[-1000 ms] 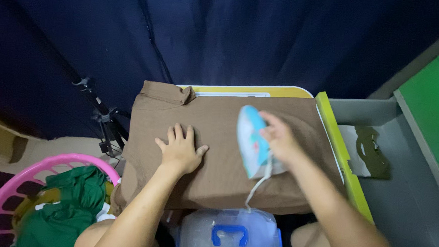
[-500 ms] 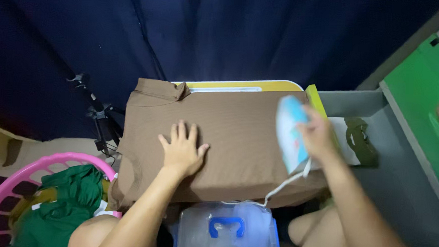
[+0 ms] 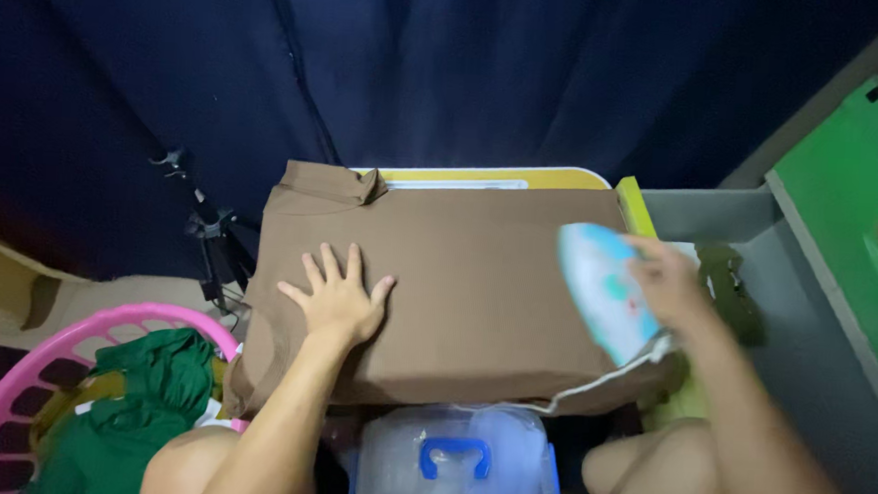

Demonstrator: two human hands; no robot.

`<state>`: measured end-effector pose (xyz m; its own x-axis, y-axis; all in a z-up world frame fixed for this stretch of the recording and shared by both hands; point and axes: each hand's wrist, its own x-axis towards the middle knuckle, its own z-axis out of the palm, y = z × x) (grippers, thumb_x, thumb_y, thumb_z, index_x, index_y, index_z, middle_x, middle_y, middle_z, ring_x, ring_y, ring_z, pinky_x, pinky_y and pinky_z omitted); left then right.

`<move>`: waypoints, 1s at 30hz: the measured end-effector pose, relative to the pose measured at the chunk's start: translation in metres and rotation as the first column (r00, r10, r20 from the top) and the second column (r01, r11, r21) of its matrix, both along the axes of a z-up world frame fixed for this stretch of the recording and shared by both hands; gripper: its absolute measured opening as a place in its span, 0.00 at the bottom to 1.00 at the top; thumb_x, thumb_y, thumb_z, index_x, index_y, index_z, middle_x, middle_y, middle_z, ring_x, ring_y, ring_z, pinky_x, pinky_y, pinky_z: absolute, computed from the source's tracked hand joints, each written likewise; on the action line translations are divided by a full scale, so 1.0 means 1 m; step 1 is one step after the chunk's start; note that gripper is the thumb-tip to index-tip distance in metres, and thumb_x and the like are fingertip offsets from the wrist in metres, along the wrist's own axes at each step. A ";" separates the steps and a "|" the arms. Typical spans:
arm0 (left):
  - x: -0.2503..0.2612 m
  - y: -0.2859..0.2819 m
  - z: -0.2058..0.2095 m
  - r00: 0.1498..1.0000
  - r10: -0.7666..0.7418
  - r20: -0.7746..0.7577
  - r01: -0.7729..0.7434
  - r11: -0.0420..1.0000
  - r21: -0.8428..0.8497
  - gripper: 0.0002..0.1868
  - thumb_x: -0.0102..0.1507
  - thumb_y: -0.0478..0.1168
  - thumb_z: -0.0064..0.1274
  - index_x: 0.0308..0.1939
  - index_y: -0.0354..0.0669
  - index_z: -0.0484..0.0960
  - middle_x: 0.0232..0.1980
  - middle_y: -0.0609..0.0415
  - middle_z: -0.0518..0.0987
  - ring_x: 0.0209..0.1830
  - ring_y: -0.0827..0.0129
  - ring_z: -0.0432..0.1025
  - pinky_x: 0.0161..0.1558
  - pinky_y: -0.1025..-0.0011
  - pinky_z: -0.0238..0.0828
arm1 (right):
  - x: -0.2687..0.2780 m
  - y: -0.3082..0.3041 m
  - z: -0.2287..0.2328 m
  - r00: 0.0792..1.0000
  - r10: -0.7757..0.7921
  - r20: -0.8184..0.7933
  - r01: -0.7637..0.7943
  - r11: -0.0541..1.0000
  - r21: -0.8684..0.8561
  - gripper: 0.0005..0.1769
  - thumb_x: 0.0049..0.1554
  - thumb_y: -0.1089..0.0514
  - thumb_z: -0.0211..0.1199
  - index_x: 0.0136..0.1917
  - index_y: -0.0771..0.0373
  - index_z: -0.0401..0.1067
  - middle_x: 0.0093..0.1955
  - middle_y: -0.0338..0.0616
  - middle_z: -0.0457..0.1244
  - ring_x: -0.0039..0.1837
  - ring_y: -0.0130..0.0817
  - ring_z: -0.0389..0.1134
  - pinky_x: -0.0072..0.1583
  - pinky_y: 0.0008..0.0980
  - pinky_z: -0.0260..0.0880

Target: The person folds a green and white striped shirt on a small yellow table, places it in a drawer, and then irons a brown shirt on the table using a blue and white iron.

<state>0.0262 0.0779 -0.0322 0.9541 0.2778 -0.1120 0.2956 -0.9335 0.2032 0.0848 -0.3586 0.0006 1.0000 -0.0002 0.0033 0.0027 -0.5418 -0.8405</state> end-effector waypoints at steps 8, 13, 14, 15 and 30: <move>0.008 0.009 -0.007 0.999 0.021 0.046 -0.020 1.000 -0.006 0.45 0.64 0.72 0.34 0.79 0.55 0.53 0.83 0.41 0.44 0.82 0.39 0.35 0.67 0.21 0.23 | 0.009 -0.004 0.002 0.953 -0.221 0.207 0.256 0.953 -0.162 0.24 0.60 0.61 0.62 0.70 0.60 0.68 0.49 0.52 0.68 0.34 0.34 0.71 0.38 0.36 0.73; 0.016 0.019 -0.011 0.995 0.082 0.057 -0.083 0.997 0.009 0.43 0.65 0.70 0.33 0.79 0.56 0.52 0.83 0.41 0.42 0.81 0.33 0.31 0.65 0.20 0.20 | -0.032 0.090 0.005 0.992 0.115 0.048 -0.120 0.986 0.116 0.29 0.56 0.61 0.61 0.72 0.59 0.66 0.47 0.49 0.69 0.31 0.27 0.68 0.34 0.29 0.71; 0.018 0.019 -0.012 0.995 0.083 0.051 -0.084 0.996 0.003 0.43 0.64 0.70 0.33 0.79 0.56 0.52 0.83 0.41 0.42 0.81 0.34 0.31 0.65 0.20 0.20 | -0.042 0.111 0.007 0.974 0.226 -0.014 -0.219 0.956 0.194 0.30 0.56 0.62 0.61 0.72 0.59 0.66 0.45 0.47 0.70 0.30 0.25 0.67 0.33 0.27 0.71; 0.020 0.021 -0.013 0.995 0.086 0.043 -0.086 0.996 -0.002 0.43 0.64 0.70 0.34 0.79 0.57 0.51 0.83 0.42 0.42 0.81 0.34 0.31 0.65 0.20 0.20 | -0.057 0.130 0.008 0.942 0.334 -0.039 -0.316 0.918 0.241 0.29 0.57 0.62 0.60 0.72 0.60 0.67 0.46 0.46 0.70 0.30 0.22 0.66 0.33 0.26 0.70; 0.026 0.030 -0.018 0.992 0.040 0.117 -0.042 0.999 0.015 0.43 0.64 0.70 0.36 0.78 0.55 0.56 0.82 0.37 0.46 0.81 0.33 0.33 0.67 0.22 0.20 | 0.076 0.034 0.005 0.997 -0.065 -0.042 0.062 0.996 -0.071 0.21 0.64 0.58 0.59 0.71 0.54 0.72 0.45 0.51 0.71 0.37 0.28 0.70 0.40 0.30 0.71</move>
<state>0.0523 0.1080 -0.0500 0.9481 0.3181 0.0047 0.3091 -0.9247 0.2224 0.1612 -0.3244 0.0058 0.9971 -0.0647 -0.0391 -0.0701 -0.5972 -0.7990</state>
